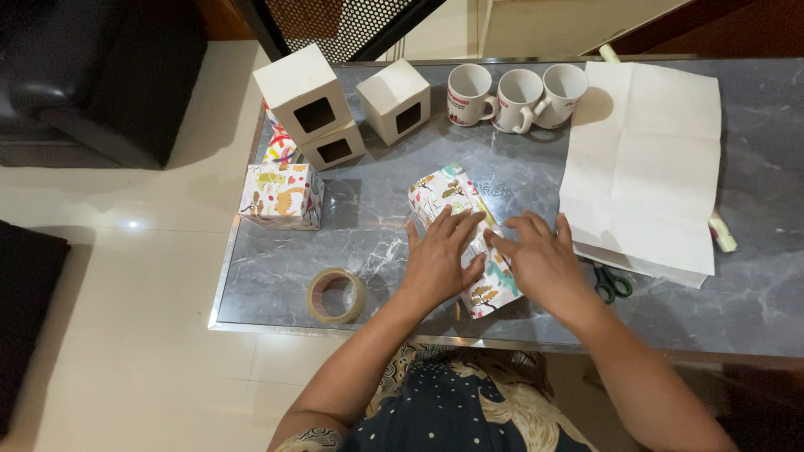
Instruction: The person places a mug into a box and then wraps the box with white paper, securing the folds with tape.
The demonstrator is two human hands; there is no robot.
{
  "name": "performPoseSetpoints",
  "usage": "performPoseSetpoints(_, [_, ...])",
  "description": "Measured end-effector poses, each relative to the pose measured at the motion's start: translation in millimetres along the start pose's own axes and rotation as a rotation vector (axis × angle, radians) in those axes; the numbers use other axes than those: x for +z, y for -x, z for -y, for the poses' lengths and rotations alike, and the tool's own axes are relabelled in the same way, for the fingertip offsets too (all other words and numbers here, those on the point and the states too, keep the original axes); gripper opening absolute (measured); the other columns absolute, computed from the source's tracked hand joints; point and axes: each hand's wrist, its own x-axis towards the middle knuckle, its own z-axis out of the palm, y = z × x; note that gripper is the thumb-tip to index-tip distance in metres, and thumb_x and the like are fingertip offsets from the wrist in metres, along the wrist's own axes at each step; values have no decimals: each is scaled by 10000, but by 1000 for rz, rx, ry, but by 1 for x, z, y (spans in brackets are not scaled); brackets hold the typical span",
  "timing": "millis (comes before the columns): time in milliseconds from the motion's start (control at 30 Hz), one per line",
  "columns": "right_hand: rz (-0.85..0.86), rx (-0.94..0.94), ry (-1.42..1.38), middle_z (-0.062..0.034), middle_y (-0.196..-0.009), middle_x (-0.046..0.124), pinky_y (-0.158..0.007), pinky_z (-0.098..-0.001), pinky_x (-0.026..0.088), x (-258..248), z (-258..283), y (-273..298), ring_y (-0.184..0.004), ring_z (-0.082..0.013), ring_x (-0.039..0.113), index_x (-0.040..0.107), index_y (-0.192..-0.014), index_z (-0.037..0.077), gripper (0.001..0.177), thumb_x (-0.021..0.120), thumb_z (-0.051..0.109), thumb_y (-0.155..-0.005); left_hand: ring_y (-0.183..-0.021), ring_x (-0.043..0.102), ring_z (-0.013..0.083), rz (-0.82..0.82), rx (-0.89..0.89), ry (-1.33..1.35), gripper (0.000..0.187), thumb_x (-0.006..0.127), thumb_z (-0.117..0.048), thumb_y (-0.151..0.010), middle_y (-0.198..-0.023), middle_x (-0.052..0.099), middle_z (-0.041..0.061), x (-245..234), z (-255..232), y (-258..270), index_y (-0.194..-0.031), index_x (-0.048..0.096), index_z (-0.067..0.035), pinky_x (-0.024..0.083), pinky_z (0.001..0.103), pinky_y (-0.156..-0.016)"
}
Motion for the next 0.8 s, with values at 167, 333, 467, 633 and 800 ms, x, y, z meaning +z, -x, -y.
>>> performPoseSetpoints(167, [-92,-17,114,-134,-1398,533,-1176,-714,179,4,8,13,-1438,-344,391,608,-1391,280,515,535,119,-907,-1476,384,317,31,12,-114,514,718,-372,-834,-1468,551,70,1,0,-1,-1314,653,-201,214,828,-1070])
performPoseSetpoints(333, [-96,-54,154,-158,-1376,537,-1157,-731,155,-1,6,28,-1428,-368,372,615,-1379,318,604,536,24,-857,-1482,359,325,37,34,-126,526,696,-380,-863,-1490,527,93,6,5,-1,-1346,645,-176,190,830,-1073])
performPoseSetpoints(467, [-27,-33,94,-111,-1421,522,-1172,-716,149,-4,1,35,-1426,-347,364,639,-1372,366,636,555,30,-838,-1497,343,319,58,45,-137,536,679,-393,-888,-1511,506,94,8,7,2,-1374,629,-172,168,829,-1085])
performPoseSetpoints(633, [-117,-6,-53,-137,-1494,477,-1170,-678,181,1,0,19,-1448,-345,385,606,-1414,256,663,559,-9,-808,-1473,375,319,5,55,-108,551,708,-393,-869,-1483,527,79,6,8,2,-1361,622,-163,186,812,-1093])
performPoseSetpoints(800, [-149,-23,-81,-142,-1552,413,-1136,-698,191,9,6,9,-1445,-385,337,615,-1382,275,551,582,76,-870,-1411,438,320,-32,40,-49,601,755,-403,-805,-1446,546,75,1,7,-4,-1320,612,-128,219,778,-1105])
